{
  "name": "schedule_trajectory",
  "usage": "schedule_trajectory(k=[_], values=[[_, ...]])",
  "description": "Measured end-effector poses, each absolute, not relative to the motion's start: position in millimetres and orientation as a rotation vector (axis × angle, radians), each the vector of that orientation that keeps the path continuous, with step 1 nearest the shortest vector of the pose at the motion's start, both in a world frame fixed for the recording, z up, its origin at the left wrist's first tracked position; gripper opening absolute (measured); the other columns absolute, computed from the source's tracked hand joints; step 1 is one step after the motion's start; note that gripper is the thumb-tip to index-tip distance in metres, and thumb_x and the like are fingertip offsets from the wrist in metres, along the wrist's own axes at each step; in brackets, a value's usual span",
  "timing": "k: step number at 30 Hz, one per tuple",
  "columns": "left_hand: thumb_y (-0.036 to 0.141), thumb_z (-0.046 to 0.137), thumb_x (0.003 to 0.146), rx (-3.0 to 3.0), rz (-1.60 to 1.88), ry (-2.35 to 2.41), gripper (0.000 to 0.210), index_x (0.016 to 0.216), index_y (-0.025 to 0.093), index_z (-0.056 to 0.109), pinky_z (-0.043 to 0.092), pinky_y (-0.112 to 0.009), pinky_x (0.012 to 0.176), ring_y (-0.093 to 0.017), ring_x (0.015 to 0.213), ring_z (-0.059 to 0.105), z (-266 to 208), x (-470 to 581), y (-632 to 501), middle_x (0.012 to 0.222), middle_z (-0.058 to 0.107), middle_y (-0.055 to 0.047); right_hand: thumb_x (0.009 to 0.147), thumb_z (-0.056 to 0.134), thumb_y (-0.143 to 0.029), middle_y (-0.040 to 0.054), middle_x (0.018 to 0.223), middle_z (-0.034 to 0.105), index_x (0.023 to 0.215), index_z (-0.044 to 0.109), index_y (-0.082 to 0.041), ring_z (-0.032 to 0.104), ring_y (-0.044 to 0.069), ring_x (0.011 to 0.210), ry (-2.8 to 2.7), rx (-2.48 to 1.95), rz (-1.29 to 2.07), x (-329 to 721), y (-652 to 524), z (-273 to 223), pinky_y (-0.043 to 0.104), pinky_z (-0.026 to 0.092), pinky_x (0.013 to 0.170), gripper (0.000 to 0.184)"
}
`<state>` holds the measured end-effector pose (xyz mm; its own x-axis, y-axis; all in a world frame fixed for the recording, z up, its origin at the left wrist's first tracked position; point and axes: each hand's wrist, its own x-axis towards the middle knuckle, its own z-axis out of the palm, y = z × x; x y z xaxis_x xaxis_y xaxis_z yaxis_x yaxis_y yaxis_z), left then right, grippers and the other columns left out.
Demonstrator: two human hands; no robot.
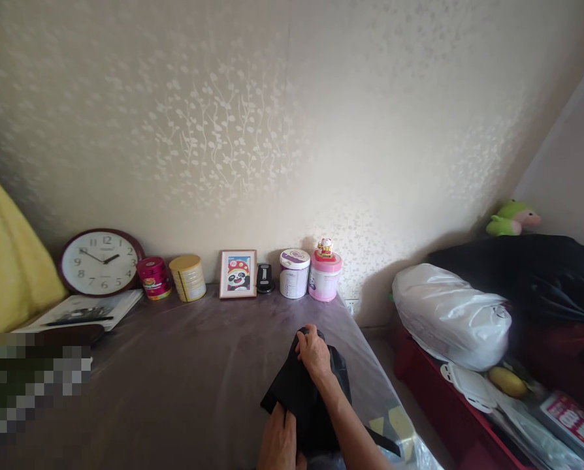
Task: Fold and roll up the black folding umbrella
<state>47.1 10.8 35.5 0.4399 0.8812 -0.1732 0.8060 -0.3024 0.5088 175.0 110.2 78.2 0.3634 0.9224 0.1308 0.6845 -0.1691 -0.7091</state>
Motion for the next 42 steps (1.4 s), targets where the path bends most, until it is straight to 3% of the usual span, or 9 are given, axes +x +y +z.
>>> schedule_trajectory(k=[9, 12, 16, 20, 25, 29, 32, 37, 42], values=[[0.017, 0.045, 0.07, 2.177, 0.296, 1.479, 0.07, 0.135, 0.002, 0.026, 0.029, -0.033, 0.107, -0.024, 0.13, 0.033, -1, 27, 5, 0.141, 0.034, -0.017, 0.087, 0.036, -0.019, 0.0024, 0.089, 0.069, 0.116, 0.045, -0.018, 0.063, 0.016, 0.088, -1.746, -1.748, 0.24, 174, 92, 72, 0.024, 0.041, 0.078, 0.03], [0.016, 0.048, 0.068, 2.215, 0.362, 1.58, 0.067, 0.133, 0.008, 0.034, 0.027, -0.04, 0.109, -0.028, 0.131, 0.031, 11, 31, -1, 0.142, 0.034, -0.015, 0.088, 0.035, -0.019, 0.003, 0.09, 0.069, 0.111, 0.049, -0.018, 0.062, 0.017, 0.089, -1.835, -1.701, 0.197, 176, 87, 71, 0.025, 0.042, 0.079, 0.027], [0.012, 0.052, 0.06, 2.428, 0.488, 1.489, 0.069, 0.128, 0.023, 0.044, 0.02, -0.049, 0.11, -0.031, 0.135, 0.018, 23, 47, -2, 0.147, 0.022, -0.006, 0.088, 0.036, -0.018, 0.0029, 0.089, 0.069, 0.11, 0.051, -0.019, 0.061, 0.016, 0.088, -1.881, -1.701, 0.181, 177, 86, 71, 0.024, 0.043, 0.078, 0.026], [0.004, 0.046, 0.063, 2.78, 0.672, 1.305, 0.079, 0.136, 0.028, 0.028, 0.029, -0.046, 0.107, -0.026, 0.135, 0.021, 18, 58, 2, 0.147, 0.022, 0.001, 0.088, 0.039, -0.017, 0.0024, 0.087, 0.069, 0.109, 0.052, -0.02, 0.061, 0.016, 0.087, -1.928, -1.662, 0.16, 179, 88, 68, 0.023, 0.044, 0.077, 0.025], [0.003, 0.039, 0.067, 2.964, 0.772, 1.388, 0.082, 0.141, 0.021, 0.005, 0.038, -0.038, 0.101, -0.021, 0.13, 0.033, 4, 54, 8, 0.143, 0.032, -0.002, 0.089, 0.041, -0.017, 0.0012, 0.086, 0.069, 0.108, 0.053, -0.021, 0.061, 0.016, 0.084, -1.938, -1.554, 0.151, 181, 84, 67, 0.024, 0.045, 0.076, 0.023], [0.0, 0.035, 0.067, 2.875, 0.722, 1.476, 0.088, 0.138, 0.021, -0.011, 0.037, -0.036, 0.102, -0.02, 0.131, 0.031, -5, 54, 8, 0.143, 0.033, -0.002, 0.09, 0.041, -0.02, 0.0014, 0.092, 0.069, 0.101, 0.059, -0.023, 0.06, 0.014, 0.085, -2.036, -1.39, 0.104, 187, 72, 70, 0.025, 0.045, 0.08, 0.022], [-0.004, 0.033, 0.067, 2.797, 0.663, 1.485, 0.088, 0.136, 0.022, -0.015, 0.035, -0.037, 0.104, -0.021, 0.133, 0.027, -7, 57, 7, 0.145, 0.028, -0.004, 0.09, 0.043, -0.021, 0.0013, 0.1, 0.068, 0.096, 0.063, -0.024, 0.057, 0.016, 0.1, -2.079, -1.322, 0.048, 198, 67, 66, 0.032, 0.04, 0.091, 0.021], [-0.008, 0.03, 0.064, 2.665, 0.442, 1.495, 0.084, 0.137, 0.024, 0.004, 0.03, -0.042, 0.107, -0.023, 0.134, 0.022, 3, 59, 6, 0.146, 0.02, -0.005, 0.091, 0.038, -0.02, 0.0028, 0.114, 0.064, 0.104, 0.062, -0.024, 0.047, 0.019, 0.119, -2.014, -1.406, 0.016, 219, 88, 54, 0.044, 0.028, 0.104, 0.027], [-0.009, 0.027, 0.064, 2.536, 0.259, 1.489, 0.082, 0.137, 0.023, 0.008, 0.028, -0.041, 0.108, -0.022, 0.136, 0.016, 19, 57, 9, 0.147, 0.011, -0.004, 0.091, 0.037, -0.022, 0.0072, 0.119, 0.061, 0.109, 0.061, -0.019, 0.048, 0.022, 0.118, -1.929, -1.569, 0.063, 232, 122, 55, 0.045, 0.034, 0.1, 0.03]])
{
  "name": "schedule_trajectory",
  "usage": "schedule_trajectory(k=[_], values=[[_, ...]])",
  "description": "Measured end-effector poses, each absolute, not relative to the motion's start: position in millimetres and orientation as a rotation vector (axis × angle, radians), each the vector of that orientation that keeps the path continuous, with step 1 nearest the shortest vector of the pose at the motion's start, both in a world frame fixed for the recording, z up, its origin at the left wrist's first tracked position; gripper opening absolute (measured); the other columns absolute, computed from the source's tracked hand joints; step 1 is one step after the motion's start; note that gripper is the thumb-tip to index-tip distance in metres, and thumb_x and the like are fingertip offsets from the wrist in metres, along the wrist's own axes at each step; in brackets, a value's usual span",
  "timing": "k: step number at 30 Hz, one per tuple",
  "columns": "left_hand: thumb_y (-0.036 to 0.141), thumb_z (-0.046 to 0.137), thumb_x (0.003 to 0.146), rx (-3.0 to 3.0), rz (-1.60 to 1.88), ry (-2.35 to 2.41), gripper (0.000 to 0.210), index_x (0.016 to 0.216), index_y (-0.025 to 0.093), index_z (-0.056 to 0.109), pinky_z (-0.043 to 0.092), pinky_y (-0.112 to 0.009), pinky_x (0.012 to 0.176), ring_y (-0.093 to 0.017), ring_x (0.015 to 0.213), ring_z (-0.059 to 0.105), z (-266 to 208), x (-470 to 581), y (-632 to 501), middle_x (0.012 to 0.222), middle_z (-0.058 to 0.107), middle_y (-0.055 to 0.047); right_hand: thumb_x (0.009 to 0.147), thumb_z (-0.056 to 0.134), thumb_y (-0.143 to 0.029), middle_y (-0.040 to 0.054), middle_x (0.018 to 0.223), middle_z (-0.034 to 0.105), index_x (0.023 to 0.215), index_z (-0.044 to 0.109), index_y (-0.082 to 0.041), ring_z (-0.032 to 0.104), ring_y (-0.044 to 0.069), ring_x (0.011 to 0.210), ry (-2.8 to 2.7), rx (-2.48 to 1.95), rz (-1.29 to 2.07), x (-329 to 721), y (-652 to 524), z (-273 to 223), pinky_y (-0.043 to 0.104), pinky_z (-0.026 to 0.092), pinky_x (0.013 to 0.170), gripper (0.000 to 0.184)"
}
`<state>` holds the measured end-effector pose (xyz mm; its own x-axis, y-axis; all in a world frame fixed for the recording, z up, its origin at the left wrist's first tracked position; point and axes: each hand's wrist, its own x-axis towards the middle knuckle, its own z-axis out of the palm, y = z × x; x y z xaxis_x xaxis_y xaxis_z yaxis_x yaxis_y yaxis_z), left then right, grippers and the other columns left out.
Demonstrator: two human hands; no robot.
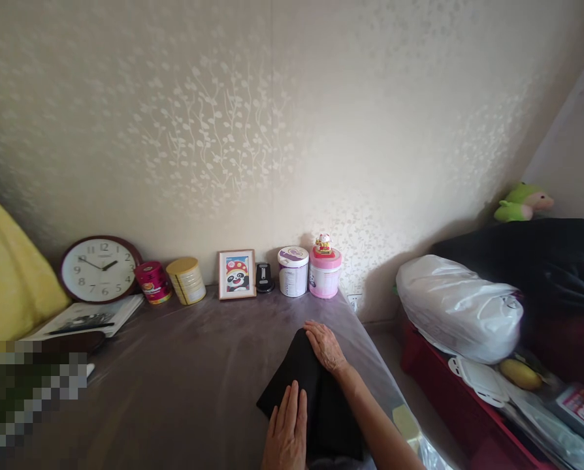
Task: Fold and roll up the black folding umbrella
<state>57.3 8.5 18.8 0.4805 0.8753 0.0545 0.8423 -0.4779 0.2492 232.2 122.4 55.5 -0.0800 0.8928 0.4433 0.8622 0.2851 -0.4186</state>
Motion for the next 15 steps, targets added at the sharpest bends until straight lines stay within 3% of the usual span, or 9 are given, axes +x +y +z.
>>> schedule_trajectory(k=[4, 8, 11, 15], values=[[-0.009, 0.021, 0.067, 2.48, 0.21, 1.485, 0.077, 0.136, 0.022, 0.011, 0.03, -0.039, 0.106, -0.02, 0.135, 0.017, 21, 57, 11, 0.147, 0.012, -0.004, 0.091, 0.038, -0.024, 0.0106, 0.114, 0.063, 0.109, 0.06, -0.015, 0.052, 0.021, 0.112, -1.812, -1.544, -0.015, 227, 108, 65, 0.041, 0.038, 0.098, 0.029], [-0.008, 0.022, 0.069, 2.453, 0.231, 1.505, 0.073, 0.136, 0.02, 0.016, 0.03, -0.039, 0.106, -0.02, 0.135, 0.018, 22, 58, 11, 0.146, 0.015, -0.005, 0.092, 0.038, -0.025, 0.0034, 0.102, 0.068, 0.099, 0.064, -0.023, 0.053, 0.016, 0.11, -2.016, -1.328, 0.059, 209, 76, 64, 0.036, 0.034, 0.101, 0.027], [-0.008, 0.021, 0.07, 2.435, 0.185, 1.495, 0.072, 0.137, 0.019, 0.017, 0.029, -0.038, 0.107, -0.02, 0.135, 0.018, 32, 59, 10, 0.147, 0.016, -0.005, 0.092, 0.036, -0.021, 0.0016, 0.107, 0.067, 0.101, 0.064, -0.025, 0.048, 0.017, 0.117, -2.062, -1.366, 0.049, 202, 77, 57, 0.043, 0.025, 0.106, 0.03], [-0.009, 0.028, 0.064, 2.349, 0.037, 1.51, 0.079, 0.138, 0.015, 0.012, 0.023, -0.035, 0.11, -0.019, 0.136, 0.011, 50, 61, 9, 0.148, 0.009, -0.009, 0.09, 0.037, -0.02, 0.0064, 0.118, 0.062, 0.107, 0.062, -0.021, 0.048, 0.02, 0.118, -1.884, -1.588, -0.018, 213, 107, 53, 0.041, 0.03, 0.103, 0.031]])
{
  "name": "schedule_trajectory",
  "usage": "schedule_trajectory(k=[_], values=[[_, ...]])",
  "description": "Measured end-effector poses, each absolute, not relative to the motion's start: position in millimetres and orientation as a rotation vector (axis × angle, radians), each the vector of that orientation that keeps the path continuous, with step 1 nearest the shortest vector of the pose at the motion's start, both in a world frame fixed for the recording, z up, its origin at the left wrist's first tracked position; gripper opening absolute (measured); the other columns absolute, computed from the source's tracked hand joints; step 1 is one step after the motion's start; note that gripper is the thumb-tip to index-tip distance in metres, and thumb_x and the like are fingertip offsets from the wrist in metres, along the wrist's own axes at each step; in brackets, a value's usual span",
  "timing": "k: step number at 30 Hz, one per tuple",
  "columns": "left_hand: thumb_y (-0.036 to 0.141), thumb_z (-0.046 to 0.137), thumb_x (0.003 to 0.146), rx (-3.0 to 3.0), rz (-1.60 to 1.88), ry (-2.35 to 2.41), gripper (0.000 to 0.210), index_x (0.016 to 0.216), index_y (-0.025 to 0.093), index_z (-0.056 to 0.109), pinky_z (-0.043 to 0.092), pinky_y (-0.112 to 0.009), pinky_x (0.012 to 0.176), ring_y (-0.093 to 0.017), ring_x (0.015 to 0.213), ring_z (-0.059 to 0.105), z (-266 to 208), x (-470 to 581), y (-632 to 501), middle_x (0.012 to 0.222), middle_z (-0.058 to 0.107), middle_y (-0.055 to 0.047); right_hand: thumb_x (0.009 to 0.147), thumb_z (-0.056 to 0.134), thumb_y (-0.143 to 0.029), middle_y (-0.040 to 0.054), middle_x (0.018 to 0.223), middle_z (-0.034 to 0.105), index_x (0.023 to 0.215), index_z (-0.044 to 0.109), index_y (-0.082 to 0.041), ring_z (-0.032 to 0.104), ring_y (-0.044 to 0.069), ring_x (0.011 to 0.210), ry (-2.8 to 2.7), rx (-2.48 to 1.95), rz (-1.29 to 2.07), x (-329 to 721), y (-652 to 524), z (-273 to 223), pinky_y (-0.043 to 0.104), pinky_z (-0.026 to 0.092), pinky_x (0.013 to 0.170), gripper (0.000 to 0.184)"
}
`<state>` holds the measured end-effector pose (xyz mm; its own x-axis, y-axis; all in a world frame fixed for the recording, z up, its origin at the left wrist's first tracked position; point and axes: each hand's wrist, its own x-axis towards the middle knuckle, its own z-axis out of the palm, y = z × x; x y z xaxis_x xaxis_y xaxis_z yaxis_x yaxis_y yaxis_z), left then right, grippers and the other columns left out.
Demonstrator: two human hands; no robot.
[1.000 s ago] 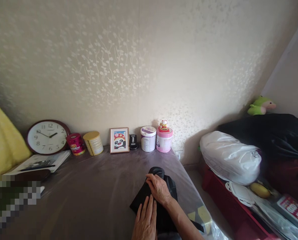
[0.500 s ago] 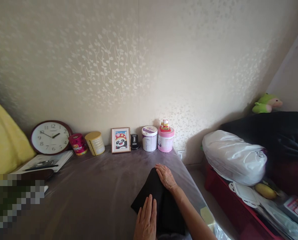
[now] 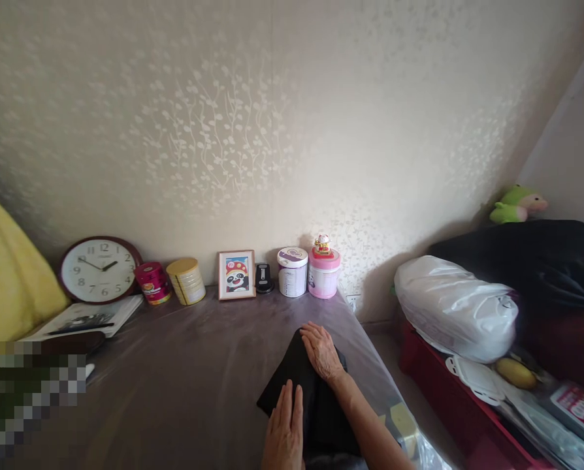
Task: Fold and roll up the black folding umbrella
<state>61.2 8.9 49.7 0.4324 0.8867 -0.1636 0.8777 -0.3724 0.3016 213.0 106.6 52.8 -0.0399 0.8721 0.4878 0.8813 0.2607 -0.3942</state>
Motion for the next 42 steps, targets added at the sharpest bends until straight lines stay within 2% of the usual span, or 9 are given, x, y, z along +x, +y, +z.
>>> schedule_trajectory(k=[3, 9, 13, 16, 23, 31, 38, 42], values=[[-0.009, 0.032, 0.06, 2.251, 0.034, 1.547, 0.084, 0.138, 0.015, 0.013, 0.018, -0.034, 0.111, -0.019, 0.137, 0.007, 53, 61, 8, 0.149, 0.007, -0.008, 0.087, 0.038, -0.023, 0.0117, 0.118, 0.06, 0.111, 0.059, -0.015, 0.053, 0.022, 0.112, -1.647, -1.788, -0.041, 235, 114, 49, 0.038, 0.038, 0.097, 0.032], [-0.004, 0.043, 0.056, 2.211, 0.31, 1.441, 0.096, 0.14, 0.017, 0.002, 0.026, -0.034, 0.108, -0.023, 0.136, 0.016, 37, 51, 5, 0.15, 0.006, -0.013, 0.085, 0.037, -0.028, 0.0132, 0.103, 0.066, 0.101, 0.061, -0.013, 0.06, 0.023, 0.1, -1.315, -2.056, 0.114, 283, 76, 34, 0.032, 0.042, 0.087, 0.032], [-0.006, 0.038, 0.057, 2.171, 0.418, 1.384, 0.093, 0.141, 0.016, 0.003, 0.025, -0.031, 0.108, -0.019, 0.137, 0.016, 31, 46, 6, 0.149, 0.012, -0.014, 0.084, 0.037, -0.03, 0.0082, 0.084, 0.07, 0.087, 0.064, -0.018, 0.065, 0.02, 0.08, -1.286, -2.094, 0.194, 289, 66, 32, 0.027, 0.046, 0.07, 0.03], [-0.005, 0.037, 0.057, 2.142, 0.446, 1.37, 0.094, 0.141, 0.017, 0.001, 0.026, -0.03, 0.108, -0.019, 0.136, 0.017, 29, 44, 9, 0.149, 0.014, -0.013, 0.085, 0.037, -0.033, 0.0064, 0.076, 0.07, 0.078, 0.065, -0.019, 0.065, 0.02, 0.073, -1.285, -2.102, 0.243, 285, 70, 35, 0.025, 0.044, 0.062, 0.031], [-0.005, 0.037, 0.057, 2.123, 0.409, 1.387, 0.095, 0.141, 0.019, 0.0, 0.028, -0.03, 0.107, -0.02, 0.136, 0.016, 29, 44, 11, 0.15, 0.013, -0.011, 0.087, 0.034, -0.046, 0.0067, 0.073, 0.069, 0.071, 0.062, -0.021, 0.065, 0.02, 0.071, -1.293, -2.116, 0.241, 270, 78, 43, 0.026, 0.039, 0.058, 0.041], [-0.005, 0.037, 0.058, 2.127, 0.434, 1.382, 0.092, 0.141, 0.017, 0.002, 0.026, -0.03, 0.107, -0.02, 0.136, 0.016, 33, 44, 7, 0.149, 0.015, -0.012, 0.085, 0.042, -0.03, 0.0084, 0.073, 0.068, 0.066, 0.058, -0.021, 0.064, 0.021, 0.073, -1.286, -2.171, 0.174, 281, 63, 44, 0.027, 0.036, 0.061, 0.026], [-0.005, 0.037, 0.06, 2.138, 0.411, 1.44, 0.092, 0.141, 0.02, 0.0, 0.028, -0.033, 0.106, -0.022, 0.135, 0.02, 35, 45, 4, 0.149, 0.015, -0.015, 0.083, 0.044, -0.039, 0.0035, 0.063, 0.066, 0.064, 0.06, -0.02, 0.061, 0.018, 0.062, -1.284, -2.114, 0.265, 287, 61, 39, 0.025, 0.037, 0.054, 0.031], [-0.004, 0.037, 0.059, 2.137, 0.433, 1.416, 0.093, 0.141, 0.019, 0.001, 0.026, -0.033, 0.108, -0.02, 0.136, 0.018, 37, 43, 6, 0.148, 0.017, -0.013, 0.077, 0.052, -0.033, 0.0009, 0.056, 0.062, 0.058, 0.056, -0.021, 0.057, 0.017, 0.056, -1.278, -2.106, 0.271, 288, 54, 34, 0.025, 0.034, 0.051, 0.023]])
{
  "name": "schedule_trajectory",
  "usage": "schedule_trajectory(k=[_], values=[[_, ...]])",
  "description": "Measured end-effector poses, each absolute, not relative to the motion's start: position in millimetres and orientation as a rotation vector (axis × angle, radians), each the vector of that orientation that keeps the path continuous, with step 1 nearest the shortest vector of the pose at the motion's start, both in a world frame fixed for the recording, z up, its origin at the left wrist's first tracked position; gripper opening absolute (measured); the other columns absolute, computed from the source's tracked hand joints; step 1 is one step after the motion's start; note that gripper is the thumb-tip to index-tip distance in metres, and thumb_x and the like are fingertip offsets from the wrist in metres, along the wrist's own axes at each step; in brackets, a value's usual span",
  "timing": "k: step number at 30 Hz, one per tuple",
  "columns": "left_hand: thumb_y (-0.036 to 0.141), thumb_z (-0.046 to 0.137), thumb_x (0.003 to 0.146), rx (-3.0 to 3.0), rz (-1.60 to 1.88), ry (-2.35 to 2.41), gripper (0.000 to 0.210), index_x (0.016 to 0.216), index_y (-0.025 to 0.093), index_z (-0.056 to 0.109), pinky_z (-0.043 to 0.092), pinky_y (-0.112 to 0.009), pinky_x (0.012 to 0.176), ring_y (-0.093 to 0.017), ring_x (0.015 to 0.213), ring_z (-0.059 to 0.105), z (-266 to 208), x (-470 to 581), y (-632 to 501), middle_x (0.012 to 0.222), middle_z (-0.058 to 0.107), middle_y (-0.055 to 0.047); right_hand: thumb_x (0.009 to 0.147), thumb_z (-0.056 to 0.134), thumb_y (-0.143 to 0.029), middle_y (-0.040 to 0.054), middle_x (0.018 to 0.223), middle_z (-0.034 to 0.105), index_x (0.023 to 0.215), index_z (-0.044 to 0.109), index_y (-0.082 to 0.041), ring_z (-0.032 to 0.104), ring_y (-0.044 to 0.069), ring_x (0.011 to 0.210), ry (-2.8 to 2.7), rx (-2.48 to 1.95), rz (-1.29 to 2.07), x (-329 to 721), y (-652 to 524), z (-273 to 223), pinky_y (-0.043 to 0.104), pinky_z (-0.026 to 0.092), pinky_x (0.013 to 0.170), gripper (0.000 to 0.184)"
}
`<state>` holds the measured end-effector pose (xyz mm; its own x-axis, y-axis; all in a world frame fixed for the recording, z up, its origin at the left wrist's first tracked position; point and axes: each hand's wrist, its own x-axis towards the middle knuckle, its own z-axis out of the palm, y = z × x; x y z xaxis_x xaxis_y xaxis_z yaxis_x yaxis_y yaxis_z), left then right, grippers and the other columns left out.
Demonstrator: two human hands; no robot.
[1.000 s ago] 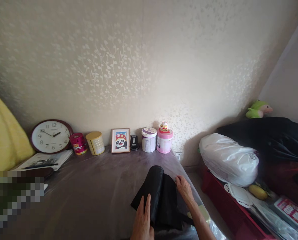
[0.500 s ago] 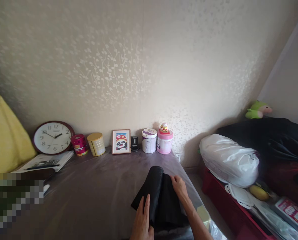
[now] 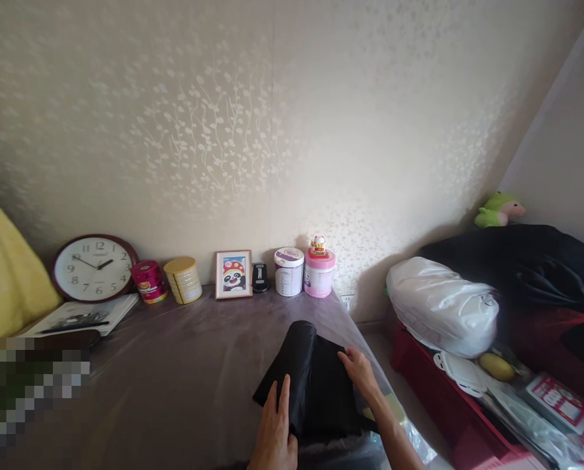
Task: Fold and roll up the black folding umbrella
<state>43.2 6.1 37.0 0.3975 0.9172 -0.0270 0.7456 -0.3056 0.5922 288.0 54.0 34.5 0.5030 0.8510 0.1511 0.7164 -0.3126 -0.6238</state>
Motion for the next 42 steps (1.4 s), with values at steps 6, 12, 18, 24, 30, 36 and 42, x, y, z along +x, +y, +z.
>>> schedule_trajectory(k=[6, 12, 18, 24, 30, 36, 42], values=[[-0.003, 0.038, 0.06, 2.148, 0.417, 1.415, 0.091, 0.141, 0.017, 0.003, 0.026, -0.031, 0.108, -0.02, 0.136, 0.019, 39, 42, 7, 0.148, 0.017, -0.014, 0.081, 0.043, -0.039, 0.0028, 0.06, 0.062, 0.062, 0.054, -0.021, 0.057, 0.017, 0.058, -1.222, -2.097, 0.275, 283, 44, 35, 0.026, 0.035, 0.054, 0.028], [-0.005, 0.038, 0.062, 2.178, 0.383, 1.439, 0.091, 0.141, 0.019, 0.0, 0.028, -0.033, 0.107, -0.022, 0.136, 0.019, 39, 43, 4, 0.148, 0.016, -0.015, 0.075, 0.047, -0.044, -0.0028, 0.047, 0.046, 0.05, 0.04, -0.023, 0.045, 0.015, 0.049, -1.224, -1.865, 0.372, 270, 42, 41, 0.026, 0.032, 0.048, 0.033], [-0.003, 0.04, 0.061, 2.171, 0.371, 1.452, 0.092, 0.141, 0.021, -0.001, 0.026, -0.034, 0.107, -0.023, 0.136, 0.017, 36, 44, 2, 0.15, 0.012, -0.013, 0.076, 0.042, -0.049, -0.0025, 0.052, 0.05, 0.056, 0.048, -0.021, 0.048, 0.015, 0.054, -1.202, -1.72, 0.48, 248, 54, 70, 0.024, 0.033, 0.047, 0.035], [-0.004, 0.043, 0.059, 2.197, 0.327, 1.492, 0.094, 0.141, 0.016, 0.0, 0.024, -0.035, 0.108, -0.024, 0.136, 0.018, 38, 48, 1, 0.149, 0.011, -0.017, 0.079, 0.041, -0.042, 0.003, 0.064, 0.063, 0.074, 0.06, -0.017, 0.06, 0.019, 0.062, -1.226, -1.75, 0.474, 218, 78, 82, 0.025, 0.04, 0.052, 0.032], [0.0, 0.047, 0.058, 2.289, 0.178, 1.5, 0.084, 0.137, 0.002, 0.02, 0.02, -0.034, 0.11, -0.027, 0.136, 0.015, 52, 47, -1, 0.147, 0.014, -0.023, 0.079, 0.047, -0.033, 0.0078, 0.071, 0.069, 0.088, 0.06, -0.017, 0.066, 0.024, 0.075, -1.248, -1.807, 0.49, 191, 101, 74, 0.029, 0.047, 0.061, 0.023], [0.003, 0.047, 0.057, 2.326, 0.21, 1.507, 0.083, 0.136, 0.002, 0.022, 0.021, -0.032, 0.111, -0.025, 0.135, 0.021, 54, 45, 3, 0.145, 0.023, -0.02, 0.083, 0.04, -0.028, 0.0055, 0.067, 0.07, 0.101, 0.051, -0.015, 0.064, 0.018, 0.05, -1.315, -1.821, 0.621, 169, 106, 69, 0.026, 0.044, 0.047, 0.024], [0.005, 0.044, 0.063, 2.39, 0.354, 1.593, 0.071, 0.132, 0.001, 0.03, 0.036, -0.031, 0.103, -0.023, 0.127, 0.039, 14, 32, 1, 0.137, 0.04, -0.02, 0.083, 0.041, -0.022, -0.0022, 0.057, 0.066, 0.086, 0.05, -0.018, 0.059, 0.011, 0.042, -1.449, -1.803, 0.718, 162, 100, 77, 0.019, 0.04, 0.047, 0.01]])
